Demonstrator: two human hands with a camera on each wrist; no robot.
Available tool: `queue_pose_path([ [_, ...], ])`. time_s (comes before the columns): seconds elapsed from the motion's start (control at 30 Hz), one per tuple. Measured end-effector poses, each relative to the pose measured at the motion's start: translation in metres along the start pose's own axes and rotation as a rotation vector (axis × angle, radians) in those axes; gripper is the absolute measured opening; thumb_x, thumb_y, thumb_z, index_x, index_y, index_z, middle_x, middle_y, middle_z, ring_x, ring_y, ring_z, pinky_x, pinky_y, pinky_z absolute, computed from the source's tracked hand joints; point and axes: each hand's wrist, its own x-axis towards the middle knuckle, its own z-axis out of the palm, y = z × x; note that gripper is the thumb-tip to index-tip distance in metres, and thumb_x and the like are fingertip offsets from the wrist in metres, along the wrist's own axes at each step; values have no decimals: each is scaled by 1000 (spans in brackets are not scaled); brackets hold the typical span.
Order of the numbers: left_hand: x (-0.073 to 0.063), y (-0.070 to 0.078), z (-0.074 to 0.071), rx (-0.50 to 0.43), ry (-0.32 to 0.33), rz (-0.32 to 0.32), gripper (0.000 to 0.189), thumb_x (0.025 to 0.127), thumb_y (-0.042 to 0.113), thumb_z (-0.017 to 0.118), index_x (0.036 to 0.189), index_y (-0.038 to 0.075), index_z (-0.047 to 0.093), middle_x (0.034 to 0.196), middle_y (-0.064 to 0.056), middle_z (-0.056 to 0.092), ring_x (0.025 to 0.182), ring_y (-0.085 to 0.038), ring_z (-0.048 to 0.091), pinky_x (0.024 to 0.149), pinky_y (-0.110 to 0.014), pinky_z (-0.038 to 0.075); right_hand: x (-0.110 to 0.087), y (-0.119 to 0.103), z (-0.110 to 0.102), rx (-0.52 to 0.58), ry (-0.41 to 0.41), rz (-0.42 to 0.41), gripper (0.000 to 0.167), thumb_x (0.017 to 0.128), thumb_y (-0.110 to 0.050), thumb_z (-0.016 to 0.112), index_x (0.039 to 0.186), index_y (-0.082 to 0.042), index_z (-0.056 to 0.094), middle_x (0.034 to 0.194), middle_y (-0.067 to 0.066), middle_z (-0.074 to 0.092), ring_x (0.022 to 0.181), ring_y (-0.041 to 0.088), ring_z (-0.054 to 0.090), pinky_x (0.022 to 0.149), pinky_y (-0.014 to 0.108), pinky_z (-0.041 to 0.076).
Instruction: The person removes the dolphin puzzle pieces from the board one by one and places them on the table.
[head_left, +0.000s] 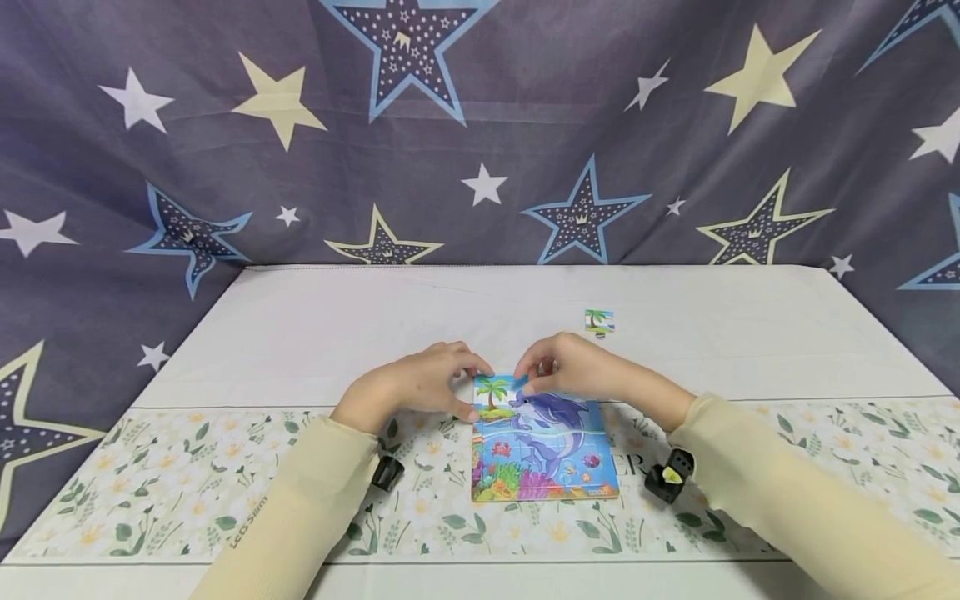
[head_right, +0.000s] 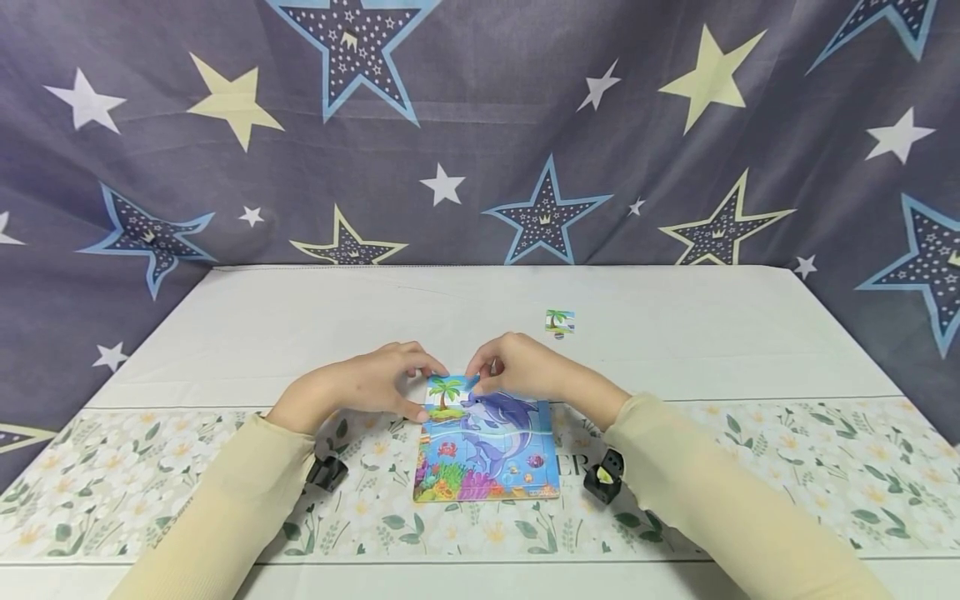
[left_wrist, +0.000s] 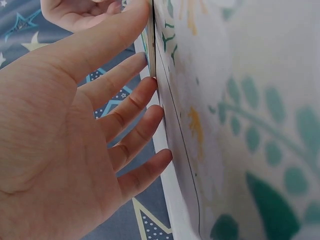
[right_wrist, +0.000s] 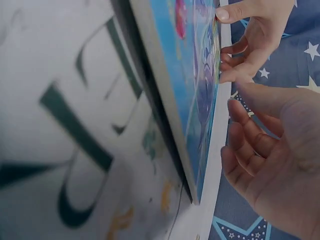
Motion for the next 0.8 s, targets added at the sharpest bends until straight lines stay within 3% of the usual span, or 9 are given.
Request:
queue_pose_path([
  [0.2,0,0,1,-2,-3,-7,57,83,32,82,134,20,62,120,3,54,114,-20,46,101,-44,41,2,0,4,-29,-81,-51,21,87,-11,77,107,-6,73,84,-3,61,62,11,46,61,26,43],
  [0.37,0,-1,1,-1,-3,-8,57,83,32,82,135,20,61,119,3,54,115,-20,46,101,-44,40,2,-1,6,-52,-131,-64,25,85,-11,78,109,-6,72,87,0,59,67,12,45,64,26,43],
  [0.8,0,-1,0,0,-4,0,57,83,33,82,134,20,61,121,2,54,116,-20,47,101,-45,40,8,-1,5,-93,-179,-106,25,85,-12,79,108,-8,72,85,2,54,73,12,43,69,29,41],
])
